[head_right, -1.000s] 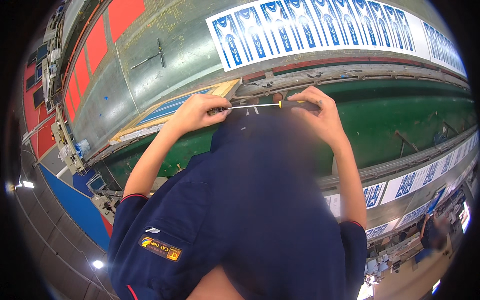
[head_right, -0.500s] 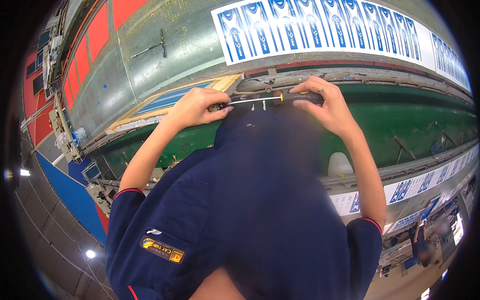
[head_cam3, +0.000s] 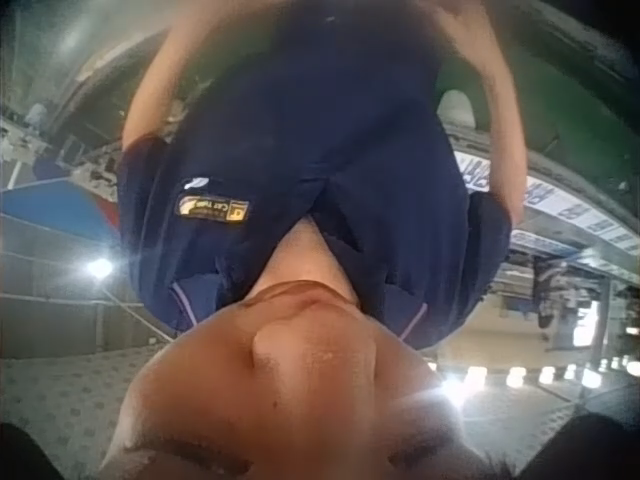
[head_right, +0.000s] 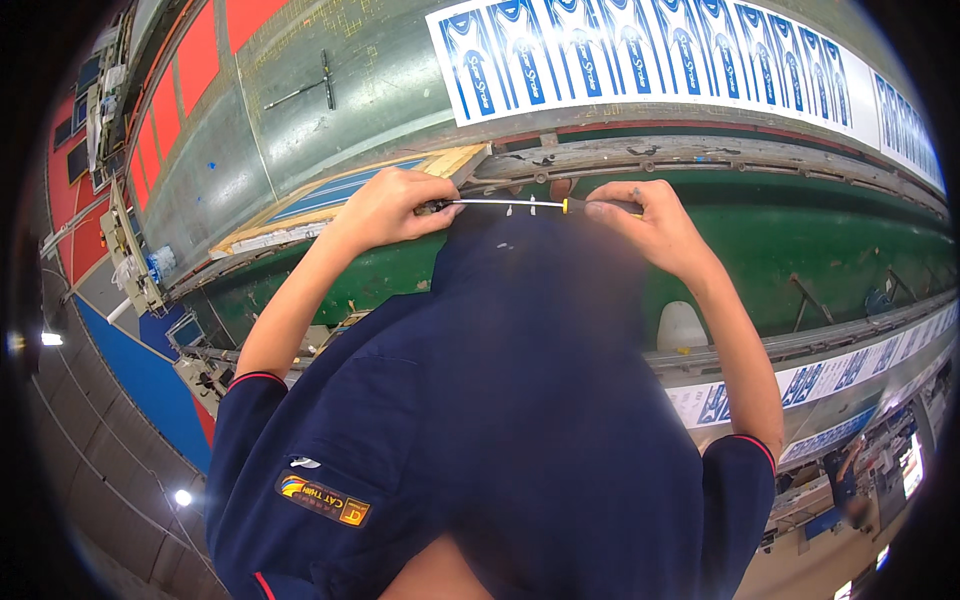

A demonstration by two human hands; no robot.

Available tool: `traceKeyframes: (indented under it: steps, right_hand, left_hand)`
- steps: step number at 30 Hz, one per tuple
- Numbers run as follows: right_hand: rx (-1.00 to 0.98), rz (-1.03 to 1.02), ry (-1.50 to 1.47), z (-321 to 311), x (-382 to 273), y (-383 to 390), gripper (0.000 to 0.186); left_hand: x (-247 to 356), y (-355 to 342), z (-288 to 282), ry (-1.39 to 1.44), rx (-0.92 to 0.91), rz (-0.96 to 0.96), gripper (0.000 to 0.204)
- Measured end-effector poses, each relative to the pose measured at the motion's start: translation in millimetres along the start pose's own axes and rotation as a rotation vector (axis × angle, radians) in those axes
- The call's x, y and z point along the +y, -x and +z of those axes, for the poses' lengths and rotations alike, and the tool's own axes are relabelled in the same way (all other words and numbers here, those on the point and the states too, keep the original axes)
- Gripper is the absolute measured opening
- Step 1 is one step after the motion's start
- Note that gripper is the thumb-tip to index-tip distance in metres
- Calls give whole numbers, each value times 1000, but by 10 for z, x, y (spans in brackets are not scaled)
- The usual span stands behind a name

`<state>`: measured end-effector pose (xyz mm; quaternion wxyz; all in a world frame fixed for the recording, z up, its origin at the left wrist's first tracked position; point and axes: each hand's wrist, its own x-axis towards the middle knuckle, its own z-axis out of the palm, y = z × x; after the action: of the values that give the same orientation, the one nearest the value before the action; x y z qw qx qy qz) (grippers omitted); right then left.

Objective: Adjusting and repairing a screen printing frame using a screwdriver.

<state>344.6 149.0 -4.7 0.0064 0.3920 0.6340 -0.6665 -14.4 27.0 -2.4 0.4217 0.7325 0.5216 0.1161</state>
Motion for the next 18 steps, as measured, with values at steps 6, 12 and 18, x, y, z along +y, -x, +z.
traceKeyframes:
  steps: [6, 12, 18]
  right_hand:
    - [-120, 62, -22, -170, -98, -141, 37]
    - [-251, 211, -93, -277, -272, -201, 50]
    - [-305, 498, -201, -301, -451, -271, 52]
  left_hand:
    - [31, 14, 13, -21, 23, 24, 17]
    - [51, 14, 40, -7, 34, -4, 18]
    - [58, 7, 18, -47, 45, -36, 19]
